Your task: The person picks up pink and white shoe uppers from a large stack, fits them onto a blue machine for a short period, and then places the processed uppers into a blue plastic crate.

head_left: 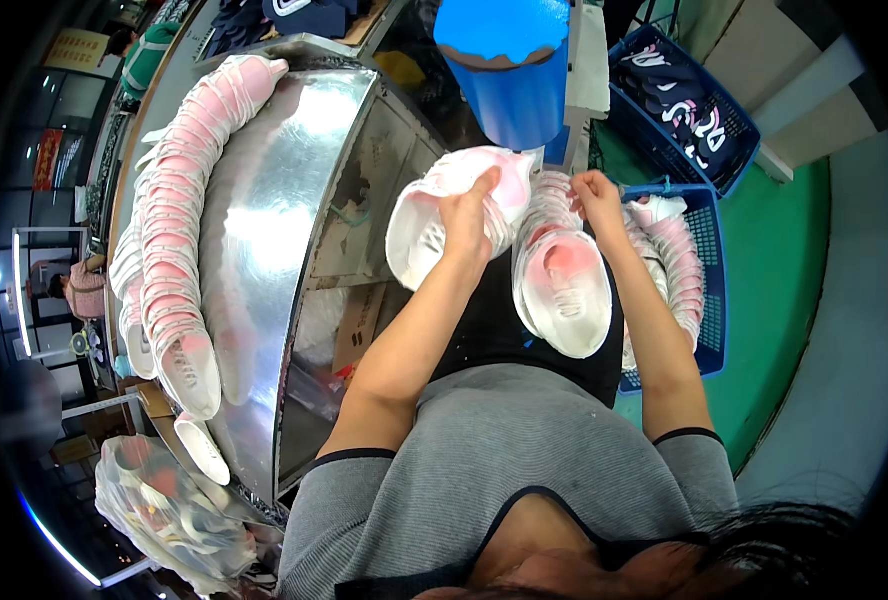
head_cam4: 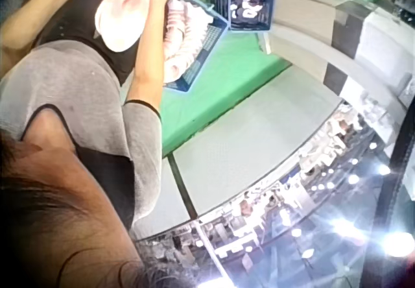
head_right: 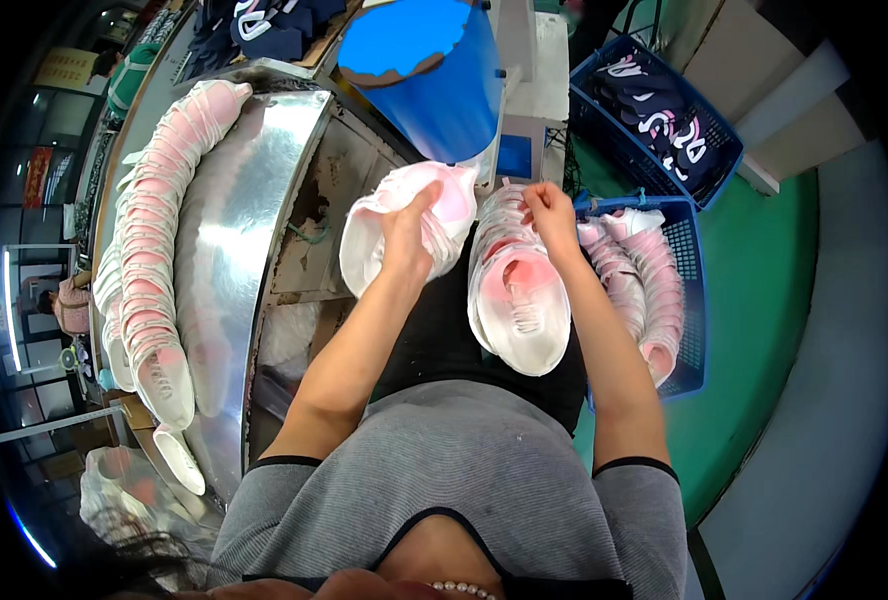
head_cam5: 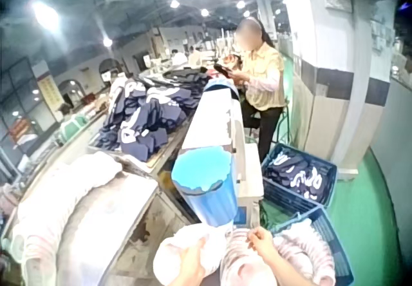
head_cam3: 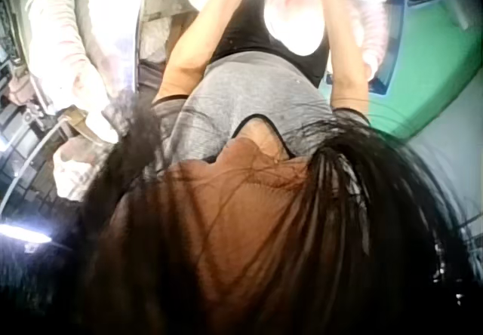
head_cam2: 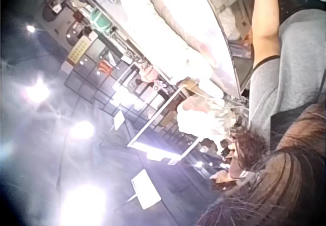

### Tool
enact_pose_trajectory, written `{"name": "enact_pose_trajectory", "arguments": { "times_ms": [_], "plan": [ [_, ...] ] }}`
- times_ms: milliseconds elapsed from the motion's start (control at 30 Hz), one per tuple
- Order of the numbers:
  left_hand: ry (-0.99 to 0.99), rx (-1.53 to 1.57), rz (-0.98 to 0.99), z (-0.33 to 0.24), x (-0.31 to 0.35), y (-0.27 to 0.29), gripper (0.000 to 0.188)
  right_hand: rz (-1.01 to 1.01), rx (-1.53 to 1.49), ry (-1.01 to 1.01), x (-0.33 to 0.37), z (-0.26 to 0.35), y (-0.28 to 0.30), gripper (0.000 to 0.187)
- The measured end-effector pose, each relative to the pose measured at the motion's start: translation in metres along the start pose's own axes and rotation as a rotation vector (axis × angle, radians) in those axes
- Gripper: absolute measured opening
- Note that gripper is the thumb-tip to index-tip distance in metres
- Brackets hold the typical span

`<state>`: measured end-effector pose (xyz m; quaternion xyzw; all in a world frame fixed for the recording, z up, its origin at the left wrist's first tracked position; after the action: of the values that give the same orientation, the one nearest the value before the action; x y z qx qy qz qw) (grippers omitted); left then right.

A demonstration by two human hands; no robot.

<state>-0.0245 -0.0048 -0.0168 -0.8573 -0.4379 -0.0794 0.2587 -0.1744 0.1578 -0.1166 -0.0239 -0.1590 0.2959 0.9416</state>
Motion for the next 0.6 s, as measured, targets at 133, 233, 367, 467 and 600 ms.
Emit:
{"name": "enact_pose_trajectory", "arguments": {
  "times_ms": [133, 233, 367, 467, 600],
  "plan": [
    [0.067, 0.014, 0.089, -0.016, 0.042, 0.023, 0.036, 0.145, 0.537, 0.212, 0.004, -0.033, -0.001, 0.022],
    [0.024, 0.106, 0.047, -0.080, 0.110, 0.067, 0.044, 0.273, 1.068, 0.628, 0.029, -0.044, -0.039, 0.044],
    [-0.332, -0.160, -0.022, -0.186, 0.198, 0.093, 0.048, 0.478, 0.966, 0.634, 0.000, -0.123, -0.009, 0.041],
    [-0.491, -0.228, -0.427, -0.232, 0.260, 0.202, 0.054, 0.447, 1.464, 0.199, 0.000, -0.095, -0.025, 0.066],
    [-0.887, -0.440, -1.153, -0.236, 0.312, 0.411, 0.056, 0.584, 1.509, 0.133, 0.020, -0.089, -0.046, 0.077]
  ]
}}
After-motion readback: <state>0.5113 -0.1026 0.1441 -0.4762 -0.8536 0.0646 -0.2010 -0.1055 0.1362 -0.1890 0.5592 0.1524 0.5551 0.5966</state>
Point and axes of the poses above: each hand's wrist, its own x-axis away from the middle knuckle, its own y-axis out of the back of the hand, z = x × y, the point moved 10 cm from there along -x, towards the middle knuckle, and after that the axes turned 2 degrees about z, right-handed, at the moved point
